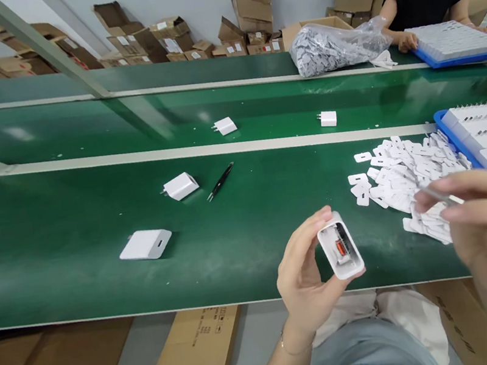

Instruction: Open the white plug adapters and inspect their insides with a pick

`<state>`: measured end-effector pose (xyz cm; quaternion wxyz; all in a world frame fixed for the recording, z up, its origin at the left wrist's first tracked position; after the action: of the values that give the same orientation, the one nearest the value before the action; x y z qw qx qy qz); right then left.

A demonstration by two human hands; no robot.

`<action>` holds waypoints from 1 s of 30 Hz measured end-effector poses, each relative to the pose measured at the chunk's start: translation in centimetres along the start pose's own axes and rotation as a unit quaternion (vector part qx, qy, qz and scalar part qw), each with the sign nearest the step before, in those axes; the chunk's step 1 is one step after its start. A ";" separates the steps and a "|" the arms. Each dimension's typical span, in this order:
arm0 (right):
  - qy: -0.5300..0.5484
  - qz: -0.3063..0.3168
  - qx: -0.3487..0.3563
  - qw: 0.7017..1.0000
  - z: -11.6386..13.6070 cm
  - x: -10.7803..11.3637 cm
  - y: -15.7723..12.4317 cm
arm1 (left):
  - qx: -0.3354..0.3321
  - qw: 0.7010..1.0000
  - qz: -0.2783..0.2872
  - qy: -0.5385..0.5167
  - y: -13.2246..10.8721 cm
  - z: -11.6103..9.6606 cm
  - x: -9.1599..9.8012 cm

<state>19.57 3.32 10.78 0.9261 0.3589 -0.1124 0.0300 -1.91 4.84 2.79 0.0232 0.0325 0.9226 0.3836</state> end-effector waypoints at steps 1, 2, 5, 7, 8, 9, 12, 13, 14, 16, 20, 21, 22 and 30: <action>-0.032 -0.006 0.031 0.999 0.1 0.9 1.4 | 0.038 0.999 -0.005 -0.011 -0.1 0.9 0.3; -0.050 -0.005 0.055 0.997 -0.3 1.5 3.1 | 0.080 0.997 -0.012 -0.020 -0.4 2.0 0.6; -0.156 0.091 -0.003 0.984 -6.4 1.4 9.8 | 0.174 0.983 -0.053 -0.036 -1.0 4.9 1.8; -0.304 0.174 -0.093 0.932 -13.4 0.6 14.0 | 0.208 0.975 -0.070 -0.041 -1.1 6.0 2.3; -0.328 0.204 -0.114 0.915 -16.7 0.2 15.7 | 0.213 0.974 -0.069 -0.043 -0.9 6.2 2.4; -0.350 0.232 -0.133 0.898 -19.9 -0.4 17.1 | 0.214 0.974 -0.059 -0.045 -0.5 6.1 2.3; -0.391 0.287 -0.172 0.858 -27.8 -2.2 19.5 | 0.186 0.981 -0.033 -0.039 0.6 5.0 2.3; -0.398 0.300 -0.176 0.849 -29.6 -2.7 19.8 | 0.176 0.983 -0.029 -0.033 1.0 4.6 2.4; -0.402 0.311 -0.175 0.843 -31.0 -3.2 20.1 | 0.166 0.985 -0.027 -0.027 1.2 4.3 2.6; -0.405 0.324 -0.163 0.839 -32.5 -3.6 20.4 | 0.140 0.989 -0.032 -0.018 1.6 3.8 3.1; -0.394 0.336 -0.107 0.849 -31.3 -4.3 20.4 | 0.102 0.994 -0.023 -0.011 1.9 3.6 3.7; -0.389 0.346 -0.090 0.849 -30.4 -4.9 19.9 | 0.098 0.995 -0.018 -0.010 2.0 3.7 3.8; -0.382 0.361 -0.071 0.848 -29.3 -5.8 19.2 | 0.096 0.995 -0.013 -0.011 2.1 3.8 3.8; -0.289 0.540 0.040 0.789 -20.7 -14.7 7.2 | 0.127 0.984 0.026 -0.124 1.7 3.3 2.4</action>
<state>8.11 22.97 -2.72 0.6677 0.2687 -0.5494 0.4245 -3.98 8.51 1.64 0.1228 0.1063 0.9527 0.2567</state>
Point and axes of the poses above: each hand's wrist, its own y-axis towards the middle knuckle, its own x-axis out of the back of the hand, z = x × y, the point moved 9 cm from there along y, towards the middle knuckle, and after that the axes turned 9 degrees about z, right-handed, at the moved point
